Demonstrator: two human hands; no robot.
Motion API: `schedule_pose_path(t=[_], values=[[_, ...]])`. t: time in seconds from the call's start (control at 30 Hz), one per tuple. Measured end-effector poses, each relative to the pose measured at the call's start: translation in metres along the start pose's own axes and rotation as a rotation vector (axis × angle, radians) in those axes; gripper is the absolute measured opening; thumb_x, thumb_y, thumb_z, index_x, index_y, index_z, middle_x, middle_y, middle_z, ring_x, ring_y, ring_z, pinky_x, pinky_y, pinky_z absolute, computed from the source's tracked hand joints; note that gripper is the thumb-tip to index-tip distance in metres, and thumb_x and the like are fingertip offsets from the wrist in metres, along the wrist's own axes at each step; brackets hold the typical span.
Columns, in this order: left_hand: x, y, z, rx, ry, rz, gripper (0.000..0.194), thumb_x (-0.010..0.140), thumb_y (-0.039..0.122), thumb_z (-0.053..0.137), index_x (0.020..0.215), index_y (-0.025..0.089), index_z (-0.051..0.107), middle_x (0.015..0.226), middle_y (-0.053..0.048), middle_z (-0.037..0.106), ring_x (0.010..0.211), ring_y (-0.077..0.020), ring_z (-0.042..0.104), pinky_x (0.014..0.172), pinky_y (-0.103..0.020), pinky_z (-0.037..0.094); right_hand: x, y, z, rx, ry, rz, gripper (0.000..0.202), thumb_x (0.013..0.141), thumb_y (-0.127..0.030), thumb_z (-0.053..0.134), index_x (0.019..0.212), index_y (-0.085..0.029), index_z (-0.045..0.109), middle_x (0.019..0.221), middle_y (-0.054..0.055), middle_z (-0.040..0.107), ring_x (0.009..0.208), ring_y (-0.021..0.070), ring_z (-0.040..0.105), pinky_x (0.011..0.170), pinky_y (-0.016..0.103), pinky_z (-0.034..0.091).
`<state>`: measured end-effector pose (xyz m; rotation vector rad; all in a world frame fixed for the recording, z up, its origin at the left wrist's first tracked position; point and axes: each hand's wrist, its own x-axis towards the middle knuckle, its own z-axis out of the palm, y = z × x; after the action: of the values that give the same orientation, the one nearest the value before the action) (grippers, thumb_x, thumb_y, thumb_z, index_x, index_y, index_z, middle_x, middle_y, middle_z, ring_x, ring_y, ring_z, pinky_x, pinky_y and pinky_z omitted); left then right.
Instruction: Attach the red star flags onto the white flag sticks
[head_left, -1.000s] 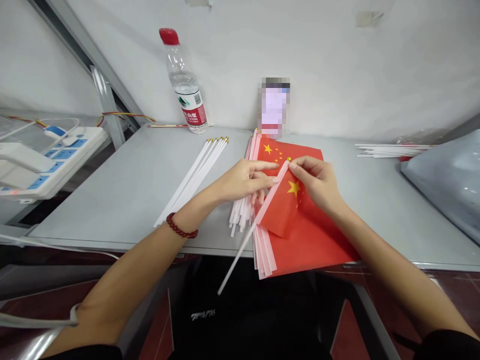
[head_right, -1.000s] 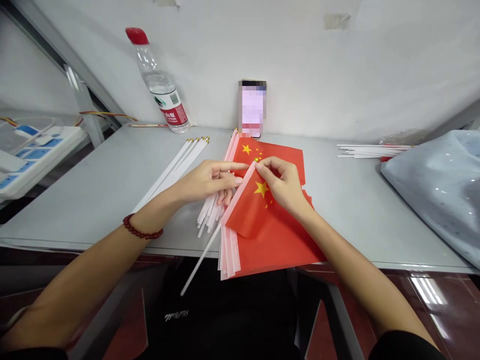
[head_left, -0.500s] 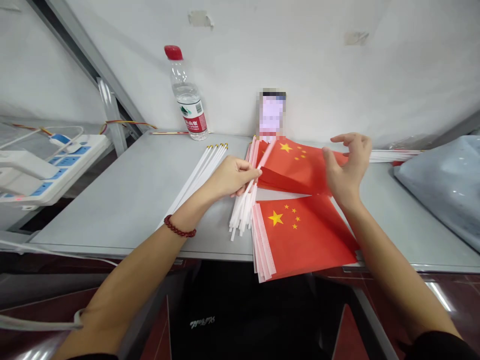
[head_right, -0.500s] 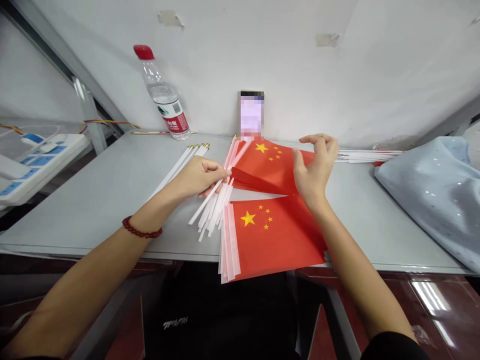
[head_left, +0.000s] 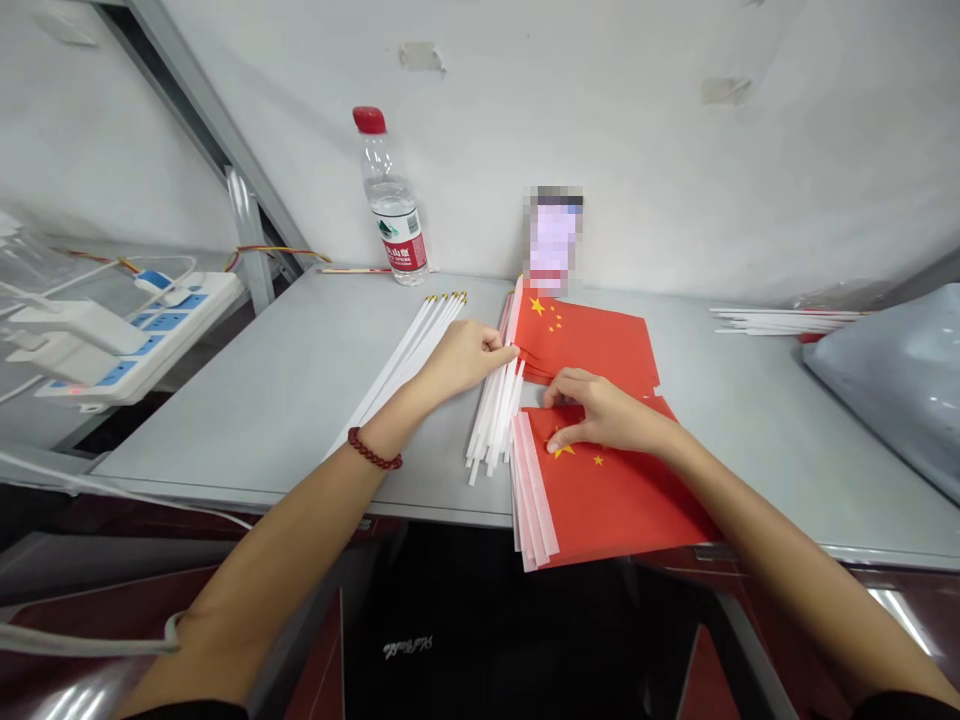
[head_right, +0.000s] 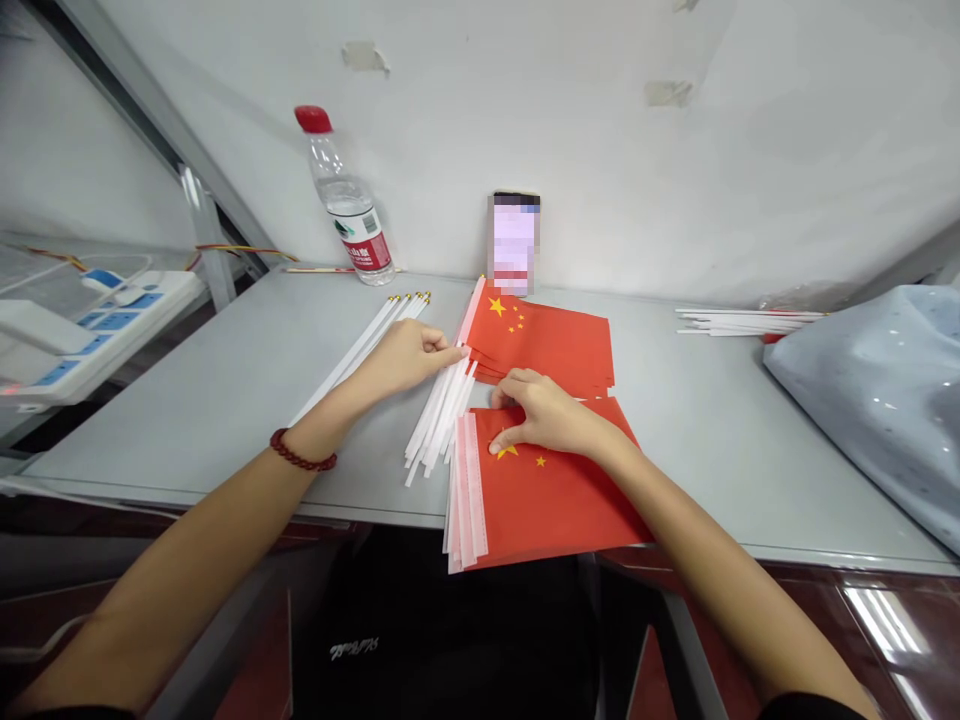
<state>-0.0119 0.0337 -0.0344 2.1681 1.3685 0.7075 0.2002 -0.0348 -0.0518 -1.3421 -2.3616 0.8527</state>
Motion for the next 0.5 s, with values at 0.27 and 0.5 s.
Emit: schedule_pose_path(t=[0.27, 0.5], values=[[0.011, -0.033, -0.04, 0.31, 0.211, -0.202, 0.014, 0.066, 0.031, 0.07, 0.061, 0.021, 0.062, 0.065, -0.005, 0.062, 0.064, -0.0203, 0.056, 0.059, -0.029, 0.036, -0.002, -0.003, -0.001, 0.072, 0.019, 0.032, 0.03, 0.068, -0.032, 0.078, 0.081, -0.021, 0.054, 0.092, 0.005, 0.057, 0.084, 0.021, 0.052, 0.071, 0.034, 0.043], [0.011, -0.048, -0.05, 0.419, 0.0, -0.358, 0.019, 0.06, 0.032, 0.073, 0.052, 0.022, 0.059, 0.059, -0.006, 0.061, 0.064, -0.0236, 0.058, 0.055, -0.03, 0.037, -0.004, -0.006, -0.003, 0.05, 0.04, -0.004, 0.023, 0.071, -0.028, 0.075, 0.084, -0.021, 0.057, 0.094, 0.006, 0.057, 0.087, 0.0211, 0.053, 0.073, 0.035, 0.044]])
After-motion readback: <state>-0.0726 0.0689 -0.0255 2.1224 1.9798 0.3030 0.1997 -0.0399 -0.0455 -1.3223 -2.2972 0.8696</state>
